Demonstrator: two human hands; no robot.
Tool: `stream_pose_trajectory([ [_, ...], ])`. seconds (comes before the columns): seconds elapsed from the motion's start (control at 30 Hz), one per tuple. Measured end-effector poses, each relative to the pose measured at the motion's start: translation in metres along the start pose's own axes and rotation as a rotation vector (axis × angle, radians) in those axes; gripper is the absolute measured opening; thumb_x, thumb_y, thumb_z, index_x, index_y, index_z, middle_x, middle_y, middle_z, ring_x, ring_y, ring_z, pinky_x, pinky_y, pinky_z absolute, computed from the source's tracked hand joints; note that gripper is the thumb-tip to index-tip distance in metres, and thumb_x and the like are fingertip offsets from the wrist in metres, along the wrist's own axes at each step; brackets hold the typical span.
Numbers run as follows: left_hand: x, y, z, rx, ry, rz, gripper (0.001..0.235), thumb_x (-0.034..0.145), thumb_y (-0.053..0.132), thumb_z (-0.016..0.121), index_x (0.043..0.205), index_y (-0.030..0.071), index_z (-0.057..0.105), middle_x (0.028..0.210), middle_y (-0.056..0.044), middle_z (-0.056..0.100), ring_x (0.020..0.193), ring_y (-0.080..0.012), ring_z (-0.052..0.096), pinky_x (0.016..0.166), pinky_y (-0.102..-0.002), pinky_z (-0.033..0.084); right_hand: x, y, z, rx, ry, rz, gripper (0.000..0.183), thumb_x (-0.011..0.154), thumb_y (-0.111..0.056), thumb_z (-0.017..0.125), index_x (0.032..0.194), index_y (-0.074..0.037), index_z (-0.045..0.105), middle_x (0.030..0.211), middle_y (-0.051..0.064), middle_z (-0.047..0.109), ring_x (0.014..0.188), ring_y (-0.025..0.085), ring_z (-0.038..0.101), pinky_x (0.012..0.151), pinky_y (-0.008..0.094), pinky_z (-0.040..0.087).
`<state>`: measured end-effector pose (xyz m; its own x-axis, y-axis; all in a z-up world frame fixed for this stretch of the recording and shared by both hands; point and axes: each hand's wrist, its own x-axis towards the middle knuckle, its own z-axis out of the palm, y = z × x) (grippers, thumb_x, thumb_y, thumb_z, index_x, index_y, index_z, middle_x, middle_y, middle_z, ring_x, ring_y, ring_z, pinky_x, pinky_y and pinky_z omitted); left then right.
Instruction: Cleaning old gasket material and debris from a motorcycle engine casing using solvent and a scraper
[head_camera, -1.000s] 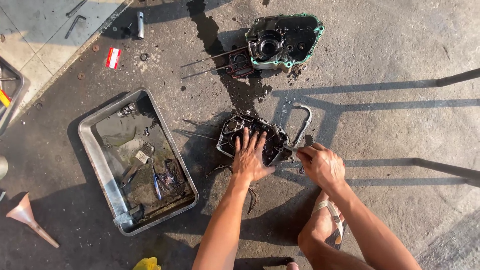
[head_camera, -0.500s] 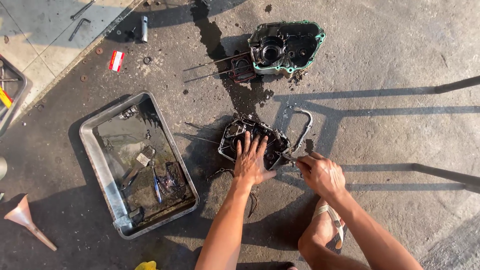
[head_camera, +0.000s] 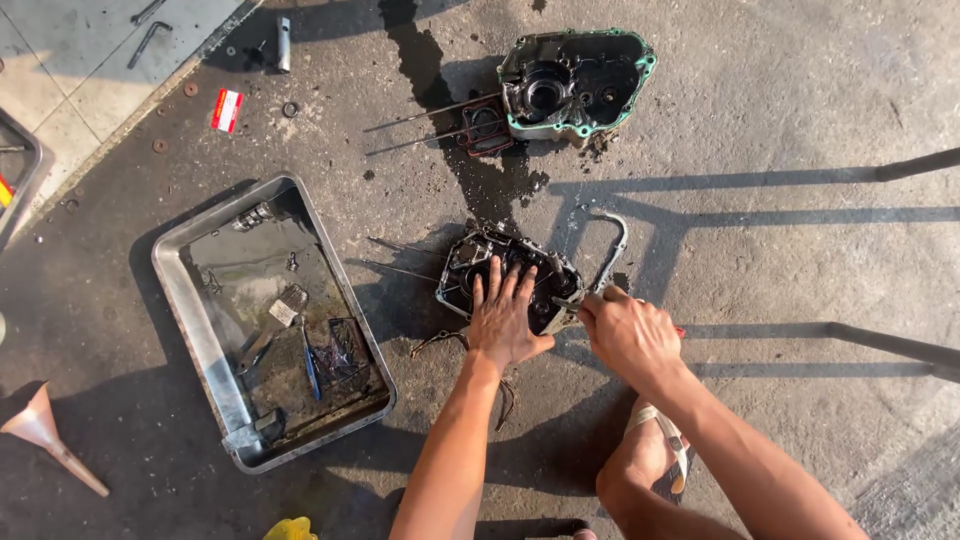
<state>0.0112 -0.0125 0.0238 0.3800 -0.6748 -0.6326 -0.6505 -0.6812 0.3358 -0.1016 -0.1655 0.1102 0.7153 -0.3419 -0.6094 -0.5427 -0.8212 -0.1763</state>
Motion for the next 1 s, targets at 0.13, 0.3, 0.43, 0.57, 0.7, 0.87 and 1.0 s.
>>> stream_pose_trajectory([
  [0.13,0.003,-0.002,0.001,-0.005,-0.004,0.014,0.11,0.071,0.059,0.066,0.161,0.015,0.021,0.163,-0.016,0.03,0.156,-0.0386,0.002,0.122,-0.061,0.011,0.012,0.004,0.007,-0.096,-0.01,0.0,0.032,0.104,-0.03,0.044,0.111,-0.021,0.074,0.097,0.005,0.071,0.074,0.027,0.077,0.067,0.043,0.065],
  [0.3,0.002,-0.005,0.006,-0.003,-0.027,0.012,0.111,0.069,0.059,0.063,0.162,0.017,0.019,0.164,-0.015,0.028,0.156,-0.0389,0.0,0.122,-0.061,0.01,0.009,-0.02,-0.019,-0.266,-0.106,-0.012,0.027,0.096,-0.004,0.047,0.096,-0.007,0.074,0.1,0.014,0.07,0.072,0.03,0.076,0.061,0.045,0.062],
  [0.43,-0.002,0.0,-0.007,0.032,-0.07,0.001,0.111,0.068,0.058,0.062,0.162,0.018,0.019,0.166,-0.013,0.025,0.157,-0.038,-0.001,0.122,-0.061,0.01,0.022,-0.024,-0.019,-0.474,-0.137,-0.028,0.027,0.098,-0.001,0.046,0.098,-0.006,0.073,0.097,0.012,0.069,0.075,0.026,0.074,0.066,0.04,0.063],
  [0.57,-0.004,0.0,-0.012,0.014,-0.087,0.005,0.11,0.069,0.057,0.061,0.162,0.017,0.017,0.166,-0.015,0.025,0.156,-0.0385,-0.001,0.122,-0.061,0.009,0.022,-0.021,-0.032,-0.512,-0.112,-0.089,0.02,0.091,0.001,0.056,0.089,-0.008,0.073,0.092,0.01,0.068,0.077,0.028,0.075,0.065,0.042,0.061],
  [0.7,-0.002,-0.001,-0.008,-0.021,-0.059,0.018,0.111,0.071,0.058,0.064,0.162,0.015,0.019,0.165,-0.017,0.027,0.156,-0.0392,0.0,0.122,-0.061,0.007,0.012,-0.002,-0.04,-0.497,-0.098,-0.145,0.02,0.097,-0.007,0.052,0.098,-0.014,0.071,0.096,0.009,0.068,0.083,0.027,0.076,0.073,0.04,0.062],
  [0.87,0.0,-0.002,-0.007,0.004,-0.062,0.009,0.111,0.07,0.061,0.063,0.162,0.017,0.02,0.165,-0.015,0.027,0.156,-0.038,-0.001,0.122,-0.061,0.007,0.007,0.033,-0.013,-0.159,-0.021,-0.096,0.026,0.102,-0.032,0.052,0.108,-0.018,0.072,0.096,0.007,0.069,0.083,0.029,0.077,0.078,0.046,0.065],
  [1.0,0.0,0.0,-0.005,-0.011,-0.034,0.01,0.11,0.072,0.062,0.065,0.161,0.015,0.021,0.164,-0.016,0.029,0.156,-0.0382,-0.001,0.122,-0.061,0.006,0.008,0.04,-0.001,0.032,0.077,-0.043,0.024,0.099,-0.034,0.057,0.105,-0.018,0.074,0.09,0.007,0.068,0.081,0.032,0.077,0.076,0.049,0.065],
])
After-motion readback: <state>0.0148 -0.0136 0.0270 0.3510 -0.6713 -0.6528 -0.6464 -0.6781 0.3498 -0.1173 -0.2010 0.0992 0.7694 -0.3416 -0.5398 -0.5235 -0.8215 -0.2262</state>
